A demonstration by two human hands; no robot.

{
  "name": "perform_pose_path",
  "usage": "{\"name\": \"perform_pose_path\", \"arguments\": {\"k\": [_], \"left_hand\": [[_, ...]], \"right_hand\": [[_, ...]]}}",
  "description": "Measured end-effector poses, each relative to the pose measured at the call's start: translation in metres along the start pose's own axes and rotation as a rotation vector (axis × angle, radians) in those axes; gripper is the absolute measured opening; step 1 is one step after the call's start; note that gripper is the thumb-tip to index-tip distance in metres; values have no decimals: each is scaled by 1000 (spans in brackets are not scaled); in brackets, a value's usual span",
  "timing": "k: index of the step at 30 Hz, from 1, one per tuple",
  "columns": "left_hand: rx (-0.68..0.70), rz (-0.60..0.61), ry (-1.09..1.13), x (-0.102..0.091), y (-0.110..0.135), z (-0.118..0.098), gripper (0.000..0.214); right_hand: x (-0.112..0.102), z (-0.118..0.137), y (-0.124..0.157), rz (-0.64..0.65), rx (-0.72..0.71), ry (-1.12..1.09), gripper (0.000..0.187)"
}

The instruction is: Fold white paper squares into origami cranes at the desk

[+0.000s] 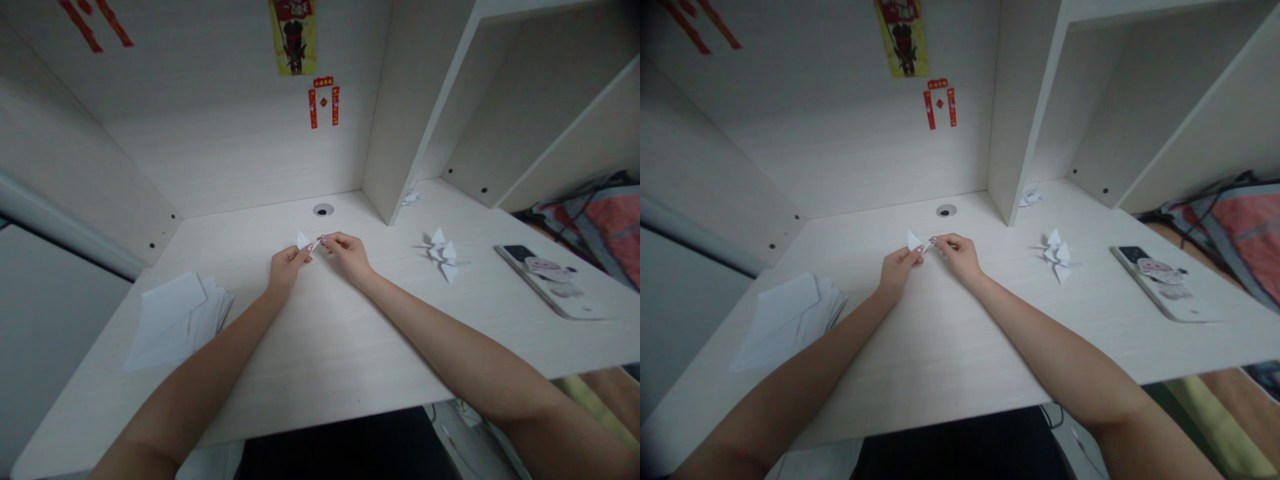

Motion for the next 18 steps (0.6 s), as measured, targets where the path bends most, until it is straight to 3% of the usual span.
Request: {"name": "perform_pose_path", "arguments": {"k": [18], "left_hand": [[3,9,-8,0,0,-1,35]], "right_hand": [[-1,12,2,-36,-88,47,16]]}}
Point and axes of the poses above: each hand's wrist, its own y-axis away from the middle knuckle, its own x-axis out of the palm, z = x × y, the point moved 1 cm from there along -y, towards the middle knuckle, and after that the axes turned 13 degrees about -x, right-handed, at the moved point
